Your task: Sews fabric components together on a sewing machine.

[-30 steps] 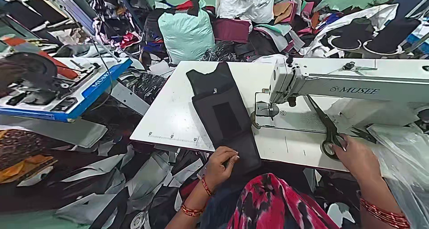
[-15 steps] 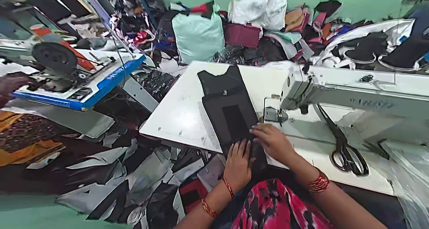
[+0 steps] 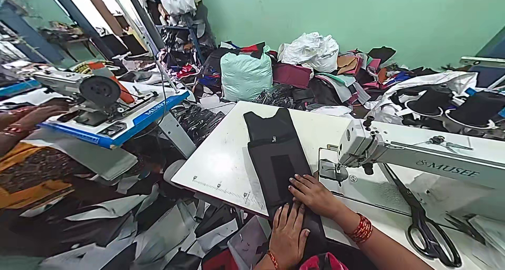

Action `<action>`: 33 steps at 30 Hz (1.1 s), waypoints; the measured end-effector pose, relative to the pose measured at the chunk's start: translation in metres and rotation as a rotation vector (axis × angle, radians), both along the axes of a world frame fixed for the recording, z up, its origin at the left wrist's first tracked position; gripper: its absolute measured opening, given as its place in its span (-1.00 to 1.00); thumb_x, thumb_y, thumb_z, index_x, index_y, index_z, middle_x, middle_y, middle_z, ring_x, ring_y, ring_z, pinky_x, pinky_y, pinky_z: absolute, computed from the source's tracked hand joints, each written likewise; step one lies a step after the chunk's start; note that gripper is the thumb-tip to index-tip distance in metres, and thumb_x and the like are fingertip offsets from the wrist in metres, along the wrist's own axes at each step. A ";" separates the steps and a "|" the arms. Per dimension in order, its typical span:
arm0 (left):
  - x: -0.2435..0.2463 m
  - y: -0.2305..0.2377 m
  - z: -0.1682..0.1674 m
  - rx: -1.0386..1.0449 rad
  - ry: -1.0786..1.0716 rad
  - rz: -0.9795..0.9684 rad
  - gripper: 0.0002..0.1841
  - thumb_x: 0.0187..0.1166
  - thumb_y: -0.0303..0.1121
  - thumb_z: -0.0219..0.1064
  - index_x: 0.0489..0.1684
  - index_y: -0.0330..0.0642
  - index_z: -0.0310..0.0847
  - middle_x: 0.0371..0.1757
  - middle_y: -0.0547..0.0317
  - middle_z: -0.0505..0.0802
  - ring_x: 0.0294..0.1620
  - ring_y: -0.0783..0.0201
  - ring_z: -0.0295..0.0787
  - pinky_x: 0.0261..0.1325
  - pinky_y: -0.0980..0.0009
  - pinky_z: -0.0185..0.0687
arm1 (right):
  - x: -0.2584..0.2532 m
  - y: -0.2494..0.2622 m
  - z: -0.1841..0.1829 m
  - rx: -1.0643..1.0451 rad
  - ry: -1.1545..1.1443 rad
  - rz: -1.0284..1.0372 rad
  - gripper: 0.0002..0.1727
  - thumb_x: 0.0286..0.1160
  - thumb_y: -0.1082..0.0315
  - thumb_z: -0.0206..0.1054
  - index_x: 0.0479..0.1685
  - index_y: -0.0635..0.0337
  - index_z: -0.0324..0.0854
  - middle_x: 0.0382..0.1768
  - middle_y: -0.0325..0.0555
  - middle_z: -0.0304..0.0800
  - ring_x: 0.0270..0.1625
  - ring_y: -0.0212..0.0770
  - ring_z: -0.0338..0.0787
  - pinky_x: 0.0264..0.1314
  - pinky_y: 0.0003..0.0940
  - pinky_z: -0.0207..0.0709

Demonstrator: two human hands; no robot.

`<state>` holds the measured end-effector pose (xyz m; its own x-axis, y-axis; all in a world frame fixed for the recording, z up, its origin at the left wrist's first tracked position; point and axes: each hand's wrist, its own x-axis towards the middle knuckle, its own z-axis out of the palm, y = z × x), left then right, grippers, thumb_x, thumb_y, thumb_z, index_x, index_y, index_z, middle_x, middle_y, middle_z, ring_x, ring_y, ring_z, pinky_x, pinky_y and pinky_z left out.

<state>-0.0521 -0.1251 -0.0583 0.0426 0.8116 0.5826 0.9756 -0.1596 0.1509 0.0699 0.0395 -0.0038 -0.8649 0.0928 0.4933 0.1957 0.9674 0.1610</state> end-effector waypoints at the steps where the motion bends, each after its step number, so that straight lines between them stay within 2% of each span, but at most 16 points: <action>1: -0.001 -0.001 0.001 -0.001 0.007 -0.001 -0.32 0.82 0.08 -0.30 0.43 -0.07 0.72 0.50 0.09 0.77 0.52 -0.06 0.67 0.54 -0.07 0.44 | -0.002 -0.001 0.000 0.015 0.001 0.001 -0.61 0.81 0.15 0.04 0.17 0.07 0.77 0.28 0.03 0.85 0.35 0.09 0.83 0.31 0.04 0.68; 5: -0.001 0.001 0.001 0.018 0.013 -0.005 -0.33 0.83 0.06 -0.31 0.45 -0.06 0.69 0.55 0.15 0.73 0.58 0.00 0.61 0.59 -0.02 0.36 | -0.007 -0.001 0.004 0.088 -0.002 -0.009 -0.70 0.72 0.30 0.10 -0.02 0.16 0.78 0.15 0.02 0.91 0.23 0.07 0.89 0.18 -0.08 0.75; 10: 0.001 -0.002 0.004 -0.026 0.005 -0.005 -0.35 0.82 0.05 -0.27 0.49 -0.07 0.67 0.58 0.14 0.70 0.60 -0.03 0.59 0.58 -0.04 0.38 | -0.016 0.000 0.004 0.110 0.089 -0.012 -0.69 0.75 0.31 0.08 -0.23 0.18 0.73 -0.12 0.00 0.96 -0.01 0.00 0.96 0.00 -0.18 0.79; 15: 0.001 -0.001 0.004 -0.039 0.014 -0.004 -0.36 0.81 0.05 -0.26 0.53 -0.07 0.64 0.62 0.16 0.67 0.62 -0.03 0.57 0.59 -0.06 0.38 | -0.023 0.001 0.008 0.137 0.146 -0.056 -0.69 0.70 0.30 0.13 -0.40 0.16 0.68 -0.46 -0.09 0.80 -0.35 -0.09 0.85 -0.33 -0.27 0.69; 18: 0.000 0.000 0.003 -0.032 0.024 -0.002 -0.35 0.81 0.05 -0.28 0.56 -0.04 0.61 0.62 0.17 0.67 0.63 -0.01 0.56 0.60 -0.05 0.35 | -0.026 -0.001 0.014 0.094 0.131 -0.092 -0.71 0.66 0.32 0.15 -0.41 0.17 0.69 -0.48 -0.07 0.78 -0.40 -0.06 0.83 -0.42 -0.23 0.65; 22: 0.001 -0.003 0.009 -0.087 -0.033 -0.035 -0.37 0.82 0.03 -0.20 0.58 -0.12 0.59 0.63 0.08 0.65 0.65 -0.08 0.54 0.60 -0.16 0.35 | -0.025 -0.007 0.022 -0.023 0.080 -0.138 -0.75 0.65 0.38 0.19 -0.33 0.27 0.72 -0.39 0.07 0.83 -0.30 0.10 0.89 -0.37 -0.06 0.70; 24: 0.001 -0.003 0.009 -0.099 -0.049 -0.053 -0.37 0.83 0.02 -0.20 0.58 -0.15 0.57 0.63 0.04 0.65 0.64 -0.11 0.55 0.61 -0.19 0.32 | -0.024 -0.007 0.030 -0.135 0.126 -0.231 -0.77 0.63 0.41 0.20 -0.26 0.31 0.75 -0.32 0.14 0.85 -0.24 0.17 0.90 -0.35 0.04 0.71; 26: -0.001 -0.002 0.009 -0.097 -0.022 -0.056 -0.38 0.83 0.01 -0.22 0.59 -0.13 0.56 0.64 0.05 0.64 0.64 -0.09 0.54 0.63 -0.16 0.28 | -0.025 0.003 0.057 -0.263 0.216 -0.364 -0.81 0.59 0.53 0.19 -0.16 0.38 0.73 -0.27 0.25 0.84 -0.23 0.28 0.89 -0.33 0.20 0.68; 29: -0.002 -0.002 0.007 -0.078 0.012 -0.063 -0.38 0.81 0.01 -0.21 0.60 -0.11 0.55 0.63 0.07 0.65 0.64 -0.07 0.55 0.63 -0.14 0.29 | -0.028 0.015 0.086 -0.304 0.201 -0.348 -0.79 0.74 0.40 0.17 -0.10 0.36 0.67 -0.35 0.25 0.77 -0.29 0.29 0.84 -0.33 0.22 0.62; 31: -0.003 -0.002 0.009 -0.089 0.000 -0.075 -0.37 0.81 0.03 -0.20 0.62 -0.12 0.54 0.64 0.05 0.64 0.63 -0.09 0.55 0.61 -0.16 0.31 | -0.033 0.018 0.084 -0.283 0.161 -0.234 -0.79 0.69 0.41 0.22 -0.11 0.38 0.72 -0.31 0.23 0.81 -0.21 0.27 0.86 -0.17 0.23 0.64; 33: -0.004 -0.002 0.013 -0.125 -0.058 -0.104 -0.38 0.79 0.03 -0.17 0.62 -0.11 0.54 0.66 0.05 0.62 0.64 -0.12 0.53 0.61 -0.19 0.31 | -0.032 0.017 0.079 -0.258 0.169 -0.158 -0.73 0.68 0.29 0.24 -0.09 0.33 0.76 -0.18 0.16 0.87 -0.03 0.20 0.87 0.15 0.22 0.61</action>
